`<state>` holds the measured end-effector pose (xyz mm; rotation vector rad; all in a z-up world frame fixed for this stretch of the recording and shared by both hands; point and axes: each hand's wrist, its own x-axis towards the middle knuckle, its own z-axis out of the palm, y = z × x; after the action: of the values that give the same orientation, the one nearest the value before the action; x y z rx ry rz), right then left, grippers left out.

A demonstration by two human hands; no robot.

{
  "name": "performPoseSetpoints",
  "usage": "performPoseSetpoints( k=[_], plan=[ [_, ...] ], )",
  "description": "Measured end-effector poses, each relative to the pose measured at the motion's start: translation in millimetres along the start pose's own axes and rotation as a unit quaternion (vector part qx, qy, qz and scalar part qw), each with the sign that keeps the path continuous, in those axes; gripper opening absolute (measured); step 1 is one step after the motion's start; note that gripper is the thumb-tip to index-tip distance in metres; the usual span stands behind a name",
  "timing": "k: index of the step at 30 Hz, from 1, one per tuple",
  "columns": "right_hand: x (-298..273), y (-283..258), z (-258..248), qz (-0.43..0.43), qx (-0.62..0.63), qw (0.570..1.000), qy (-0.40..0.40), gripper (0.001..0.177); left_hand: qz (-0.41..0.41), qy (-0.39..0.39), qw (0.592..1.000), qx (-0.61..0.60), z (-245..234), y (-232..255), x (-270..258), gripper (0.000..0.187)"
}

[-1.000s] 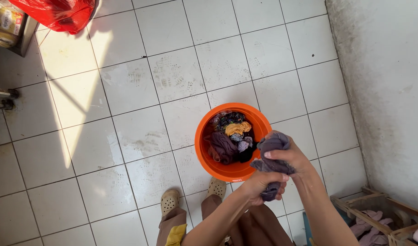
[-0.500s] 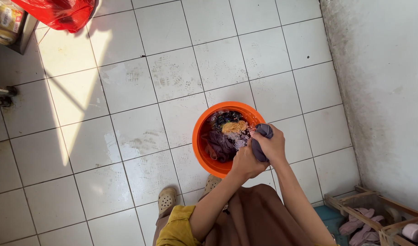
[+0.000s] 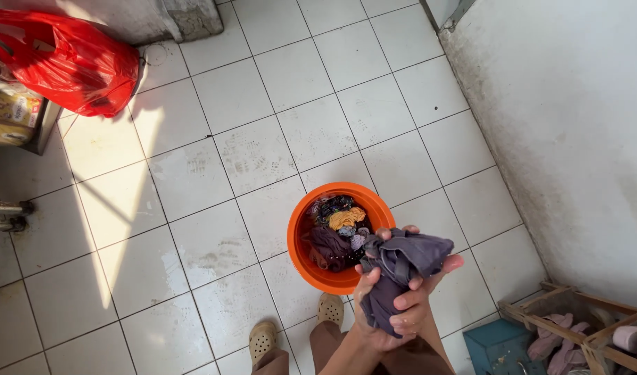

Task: The person takes wet clothes from an orange bucket, wrings them, and hangs each item on a red circular drying rack. The person handles multiple garments one at a time, spreading them out on the rack to dry.

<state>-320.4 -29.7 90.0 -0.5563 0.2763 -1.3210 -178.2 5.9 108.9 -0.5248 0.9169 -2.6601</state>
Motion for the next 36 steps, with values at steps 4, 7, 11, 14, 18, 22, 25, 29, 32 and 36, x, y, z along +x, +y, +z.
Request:
performPoseSetpoints(
  k=[4, 7, 11, 14, 18, 22, 25, 29, 32, 36],
  plan=[
    [-3.9, -36.4, 67.0, 0.021, -0.145, 0.981, 0.127, 0.044, -0.106, 0.167, 0.97, 0.144, 44.5, -15.4, -8.3, 0.037],
    [-4.9, -35.4, 84.6, 0.03, -0.214, 0.959, 0.184, 0.038, -0.132, 0.338, 0.869, 0.337, 43.2, -14.6, 5.3, 0.022],
    [-8.4, -7.5, 34.3, 0.061, -0.459, 0.83, 0.312, 0.043, -0.064, 0.512, 0.621, 0.591, 16.3, 0.9, 19.0, 0.009],
    [-4.5, 11.1, 16.6, 0.071, -0.531, 0.763, 0.362, 0.033, -0.033, 0.519, 0.519, 0.678, -8.1, 17.9, 13.6, 0.013],
    [4.7, 33.9, -19.3, 0.07, -0.586, 0.662, 0.462, 0.029, -0.025, 0.527, 0.308, 0.792, -34.5, 57.1, 14.8, 0.04],
    [22.2, 11.7, 21.6, 0.082, -0.599, 0.62, 0.5, 0.024, 0.018, 0.511, 0.33, 0.794, -47.6, 61.2, 11.4, 0.029],
    [26.7, -21.4, 82.1, 0.117, -0.437, 0.683, 0.574, 0.034, 0.055, 0.389, 0.594, 0.702, 31.1, 21.4, 18.9, 0.046],
    [5.6, -43.3, 222.6, -0.009, -0.302, 0.782, 0.545, 0.088, 0.014, 0.361, 0.546, 0.756, 153.1, -54.0, 5.0, 0.108],
    [-39.2, -23.4, 276.5, -0.074, -0.267, 0.8, 0.532, 0.081, 0.008, 0.335, 0.594, 0.731, 111.8, -23.5, -36.7, 0.097],
    [-125.7, 23.0, 295.9, -0.162, -0.27, 0.766, 0.56, 0.053, 0.006, 0.354, 0.812, 0.464, 12.6, 34.2, -91.8, 0.077]
  ],
)
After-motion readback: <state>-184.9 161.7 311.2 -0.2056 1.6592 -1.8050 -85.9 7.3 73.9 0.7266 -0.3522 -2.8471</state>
